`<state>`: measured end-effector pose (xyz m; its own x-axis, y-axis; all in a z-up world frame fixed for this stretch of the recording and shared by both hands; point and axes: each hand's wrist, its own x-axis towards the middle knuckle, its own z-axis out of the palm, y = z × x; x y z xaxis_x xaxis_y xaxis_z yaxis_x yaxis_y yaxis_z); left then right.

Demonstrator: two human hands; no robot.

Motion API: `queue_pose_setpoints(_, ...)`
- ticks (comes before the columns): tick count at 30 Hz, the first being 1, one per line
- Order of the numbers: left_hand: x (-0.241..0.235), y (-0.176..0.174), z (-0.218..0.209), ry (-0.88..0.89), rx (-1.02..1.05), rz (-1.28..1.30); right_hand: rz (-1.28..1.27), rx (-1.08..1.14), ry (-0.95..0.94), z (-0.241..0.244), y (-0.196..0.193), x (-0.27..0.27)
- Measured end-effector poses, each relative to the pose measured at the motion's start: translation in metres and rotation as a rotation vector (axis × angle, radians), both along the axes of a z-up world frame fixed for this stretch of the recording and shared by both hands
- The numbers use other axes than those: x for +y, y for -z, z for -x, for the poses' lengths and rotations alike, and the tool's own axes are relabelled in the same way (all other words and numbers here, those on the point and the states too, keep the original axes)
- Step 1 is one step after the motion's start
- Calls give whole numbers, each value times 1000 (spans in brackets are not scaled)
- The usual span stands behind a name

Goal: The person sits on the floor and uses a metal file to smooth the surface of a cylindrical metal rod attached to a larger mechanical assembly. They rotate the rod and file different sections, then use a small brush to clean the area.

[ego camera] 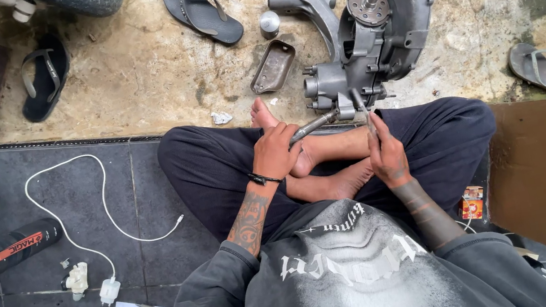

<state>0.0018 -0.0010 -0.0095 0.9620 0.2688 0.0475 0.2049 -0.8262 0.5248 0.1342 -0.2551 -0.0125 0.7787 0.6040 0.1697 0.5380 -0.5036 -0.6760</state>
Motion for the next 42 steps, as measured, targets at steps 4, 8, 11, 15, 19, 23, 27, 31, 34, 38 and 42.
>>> queue_pose_setpoints(4, 2, -8, 1, 20, 27, 49, 89, 3, -75, 13, 27, -11)
queue_pose_setpoints(8, 3, -3, -2, 17, 26, 59, 44, -16, -55, -3, 8, -6)
queue_pose_setpoints(11, 3, -4, -1, 13, 30, 51, 112, -55, -100, 8, 18, -8)
queue_pose_setpoints(15, 3, 7, 0, 27, 29, 1, 172, -35, -177, 10, 42, -8)
queue_pose_setpoints(19, 2, 4, 0, -3, 19, 37, 13, -7, -85, 6, 35, -8)
queue_pose_setpoints(23, 1, 4, -2, 2, 6, 1, 242, -89, -194, 22, 70, -14)
queue_pose_setpoints(27, 1, -3, -4, 1, 36, 60, 93, 45, -116, 21, 11, 7)
queue_pose_setpoints(31, 5, -17, -2, 35, 53, 83, 167, 63, -224, 28, 25, 6)
queue_pose_setpoints(34, 5, -19, 0, 55, 75, 71, 64, 99, -153, 19, 9, 7)
queue_pose_setpoints(38, 7, -18, 2, 82, 83, 81, 99, 205, -248, 36, -3, 18)
queue_pose_setpoints(42, 10, -23, 1, 114, 79, 109, 110, 253, -121, 15, 5, 15)
